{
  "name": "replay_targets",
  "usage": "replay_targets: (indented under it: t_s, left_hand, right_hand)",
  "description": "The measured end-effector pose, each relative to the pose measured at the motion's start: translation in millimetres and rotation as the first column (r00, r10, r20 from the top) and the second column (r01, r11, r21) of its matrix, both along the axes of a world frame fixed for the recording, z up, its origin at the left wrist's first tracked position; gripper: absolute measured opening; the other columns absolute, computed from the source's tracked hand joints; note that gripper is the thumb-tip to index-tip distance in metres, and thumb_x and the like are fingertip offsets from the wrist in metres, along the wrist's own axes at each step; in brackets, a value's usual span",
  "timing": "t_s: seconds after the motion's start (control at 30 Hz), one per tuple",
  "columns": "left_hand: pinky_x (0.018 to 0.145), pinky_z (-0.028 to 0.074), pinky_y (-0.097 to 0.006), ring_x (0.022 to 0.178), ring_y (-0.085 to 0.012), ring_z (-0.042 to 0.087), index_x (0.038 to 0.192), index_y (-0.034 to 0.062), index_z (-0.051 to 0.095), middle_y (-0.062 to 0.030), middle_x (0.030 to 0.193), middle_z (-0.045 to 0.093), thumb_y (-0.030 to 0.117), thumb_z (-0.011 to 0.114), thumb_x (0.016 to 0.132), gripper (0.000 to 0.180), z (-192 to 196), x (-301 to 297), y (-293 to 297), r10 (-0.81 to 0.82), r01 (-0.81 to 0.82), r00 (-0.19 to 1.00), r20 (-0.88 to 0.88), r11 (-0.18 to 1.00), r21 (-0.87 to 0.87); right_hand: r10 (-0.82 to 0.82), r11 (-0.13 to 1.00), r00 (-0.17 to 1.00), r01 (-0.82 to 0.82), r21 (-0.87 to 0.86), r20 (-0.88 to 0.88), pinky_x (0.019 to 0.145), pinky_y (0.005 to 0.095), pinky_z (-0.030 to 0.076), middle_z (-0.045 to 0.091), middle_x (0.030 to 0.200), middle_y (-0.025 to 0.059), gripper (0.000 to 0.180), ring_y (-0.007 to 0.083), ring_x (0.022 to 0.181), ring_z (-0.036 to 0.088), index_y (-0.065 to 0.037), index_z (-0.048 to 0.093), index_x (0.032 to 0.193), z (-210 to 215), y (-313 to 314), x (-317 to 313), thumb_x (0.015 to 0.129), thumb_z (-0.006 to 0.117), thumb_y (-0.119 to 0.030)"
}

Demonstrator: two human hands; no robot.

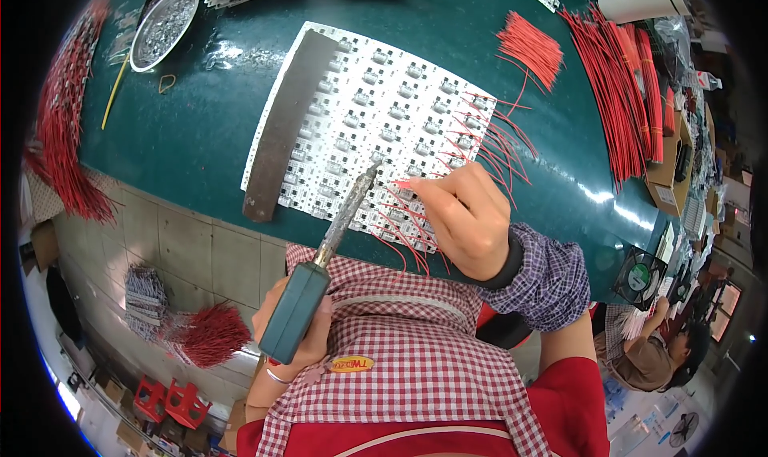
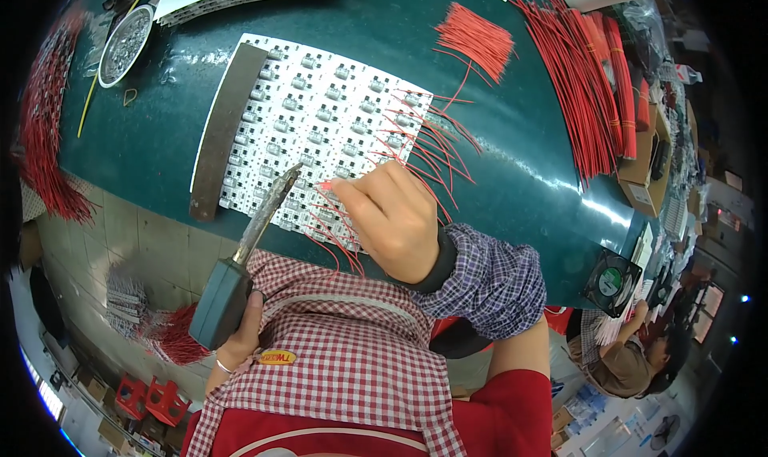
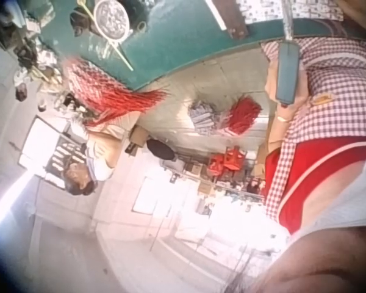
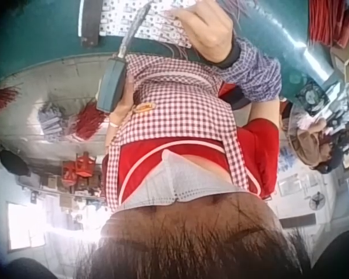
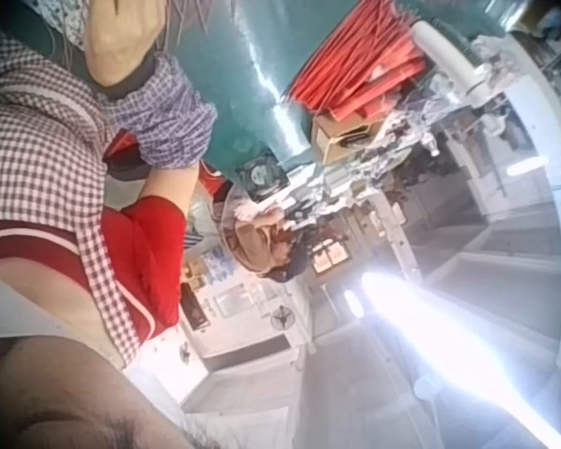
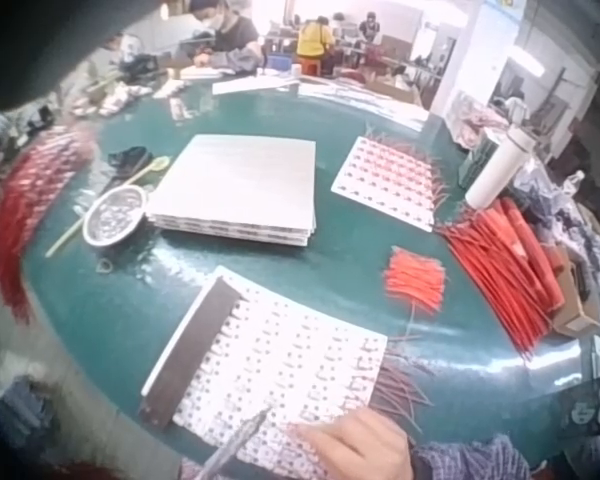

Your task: The person solders wires onto a circuit board panel using a soldering tool, hands the wired panel to a coworker, and solders wires onto another circuit board panel.

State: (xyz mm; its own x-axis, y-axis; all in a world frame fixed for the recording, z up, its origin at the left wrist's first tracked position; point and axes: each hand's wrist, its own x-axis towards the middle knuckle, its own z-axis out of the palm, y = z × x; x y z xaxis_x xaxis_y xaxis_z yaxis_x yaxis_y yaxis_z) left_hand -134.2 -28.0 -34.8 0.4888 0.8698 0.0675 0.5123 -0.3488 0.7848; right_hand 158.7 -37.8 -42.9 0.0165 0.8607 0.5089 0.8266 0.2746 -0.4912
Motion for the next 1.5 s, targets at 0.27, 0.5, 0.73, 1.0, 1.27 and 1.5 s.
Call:
replay_targets:
  t_s: [0.27,0.5,0.73,1.0,1.27,1.5]
  left_hand:
    - [0.069,0.058,-0.035,0.081,-0.0322,0.073,0.103,-0.0053,0.07,-0.0215,0.101,0.07,0.004,0.077,0.079,0.026,-5.7,1.1,5.2,-0.037,0.038,0.999,0.021,0.996,-0.086]
    - [0.069,0.057,-0.034,0.081,-0.0312,0.072,0.099,-0.0062,0.07,-0.0197,0.098,0.07,-0.001,0.076,0.077,0.023,10.2,17.1,19.0,-0.058,0.062,0.997,0.046,0.993,-0.099]
    - [0.065,0.055,-0.033,0.074,-0.0279,0.069,0.092,-0.0063,0.068,-0.0157,0.089,0.066,-0.003,0.077,0.074,0.021,19.5,27.6,29.2,-0.106,0.108,0.994,0.027,0.99,-0.091]
    - [0.062,0.054,-0.033,0.071,-0.0288,0.068,0.091,-0.0046,0.068,-0.0151,0.087,0.065,-0.004,0.076,0.069,0.023,23.4,28.8,29.6,-0.138,0.138,0.99,0.016,0.99,-0.02]
    - [0.066,0.057,-0.034,0.079,-0.0317,0.071,0.1,-0.0049,0.071,-0.0201,0.098,0.069,-0.001,0.075,0.075,0.026,9.3,6.6,15.8,-0.096,0.095,0.995,0.01,0.995,0.011]
    - [0.067,0.058,-0.034,0.081,-0.0319,0.073,0.103,-0.0047,0.071,-0.0213,0.102,0.07,0.002,0.077,0.076,0.029,7.9,6.2,13.5,-0.08,0.08,0.996,-0.049,0.997,-0.005]
  right_hand:
    - [-0.076,0.996,0.997,0.076,-0.043,-0.007,0.051,0.0325,0.042,0.05,0.07,0.0058,0.037,0.021,0.061,0.053,0.0,0.071,0.101,-10.1,3.4,-8.9,0.067,0.073,0.012]
    - [-0.073,0.996,0.996,0.075,-0.05,0.042,0.051,0.0329,0.042,0.05,0.07,0.0053,0.038,0.0206,0.06,0.053,0.0,0.071,0.101,-9.2,4.0,-9.8,0.065,0.074,0.011]
    - [-0.041,0.998,0.996,0.045,-0.054,0.076,0.052,0.034,0.042,0.045,0.073,0.0074,0.027,0.0219,0.063,0.051,0.004,0.065,0.099,-7.5,5.0,-10.4,0.072,0.071,0.002]
    - [-0.044,0.997,0.997,0.048,-0.059,0.066,0.052,0.0336,0.042,0.048,0.072,0.0067,0.032,0.0213,0.062,0.052,0.003,0.067,0.1,-7.4,4.0,-9.7,0.069,0.073,0.005]
    - [-0.041,0.995,0.996,0.048,-0.084,0.076,0.054,0.0343,0.043,0.047,0.075,0.0077,0.029,0.0221,0.067,0.053,0.004,0.065,0.1,-7.2,3.0,-9.8,0.072,0.07,0.0]
    - [-0.061,0.995,0.997,0.064,-0.071,0.036,0.051,0.0349,0.042,0.051,0.071,0.0063,0.034,0.0223,0.061,0.053,0.002,0.07,0.1,-2.1,4.1,-10.6,0.067,0.073,0.011]
